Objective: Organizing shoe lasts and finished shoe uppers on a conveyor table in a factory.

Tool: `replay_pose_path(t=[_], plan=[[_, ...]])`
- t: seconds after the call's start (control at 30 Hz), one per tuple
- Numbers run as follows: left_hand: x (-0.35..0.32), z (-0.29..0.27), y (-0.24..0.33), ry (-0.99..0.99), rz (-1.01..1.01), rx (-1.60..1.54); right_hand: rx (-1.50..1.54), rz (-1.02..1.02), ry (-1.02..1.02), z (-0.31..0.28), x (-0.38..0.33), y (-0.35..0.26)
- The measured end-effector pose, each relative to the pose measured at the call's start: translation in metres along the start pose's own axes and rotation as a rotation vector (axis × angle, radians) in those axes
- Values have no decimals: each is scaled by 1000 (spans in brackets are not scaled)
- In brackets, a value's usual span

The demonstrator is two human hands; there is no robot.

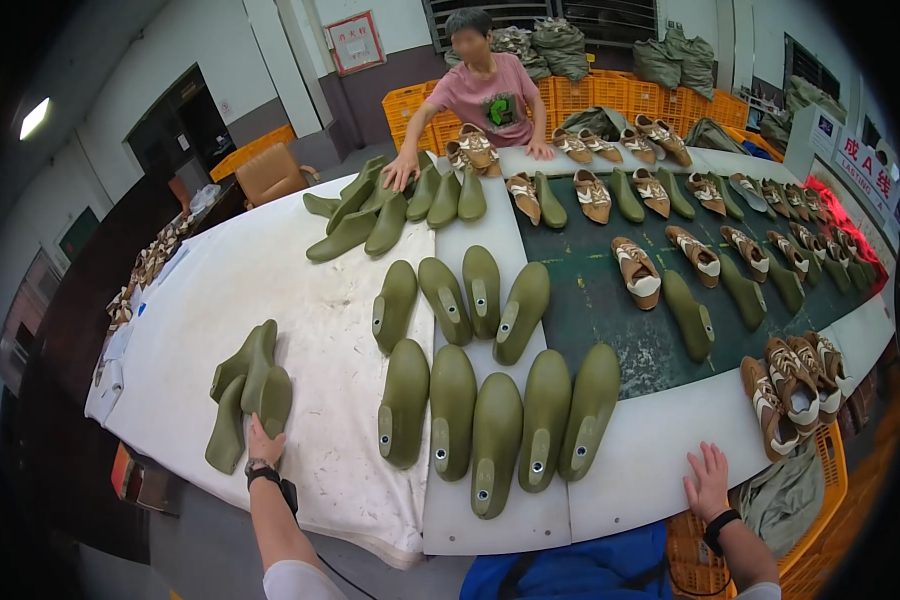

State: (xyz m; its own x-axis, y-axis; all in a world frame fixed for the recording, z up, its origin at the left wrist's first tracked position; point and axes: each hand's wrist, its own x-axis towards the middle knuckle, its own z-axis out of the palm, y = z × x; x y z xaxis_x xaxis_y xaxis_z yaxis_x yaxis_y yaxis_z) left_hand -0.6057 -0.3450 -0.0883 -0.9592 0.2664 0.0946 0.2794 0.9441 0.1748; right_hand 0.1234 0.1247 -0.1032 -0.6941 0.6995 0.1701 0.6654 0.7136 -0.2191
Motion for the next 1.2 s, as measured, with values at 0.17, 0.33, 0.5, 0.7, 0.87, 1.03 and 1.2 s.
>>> replay_pose_path(t=[0.17,0.33,0.5,0.7,0.87,1.03,1.2], plan=[[3,-33,17,-179,-130,-224,19,13,-34,2,1,1],[-20,-45,57,-149,61,56,-23,7,-24,1,-2,2],[-18,-45,63,34,342,-111,-14,17,-24,1,0,1],[-14,-14,89,-200,205,-545,6,2,-16,-1,6,-3],[-64,-24,187,-511,315,-586,-8,17,-16,-4,2,-1],[2,5,106,-482,136,-705,26,-12,-22,-1,11,-9],[50,20,24,108,-6,-44,16,32,-53,-5,2,-9]])
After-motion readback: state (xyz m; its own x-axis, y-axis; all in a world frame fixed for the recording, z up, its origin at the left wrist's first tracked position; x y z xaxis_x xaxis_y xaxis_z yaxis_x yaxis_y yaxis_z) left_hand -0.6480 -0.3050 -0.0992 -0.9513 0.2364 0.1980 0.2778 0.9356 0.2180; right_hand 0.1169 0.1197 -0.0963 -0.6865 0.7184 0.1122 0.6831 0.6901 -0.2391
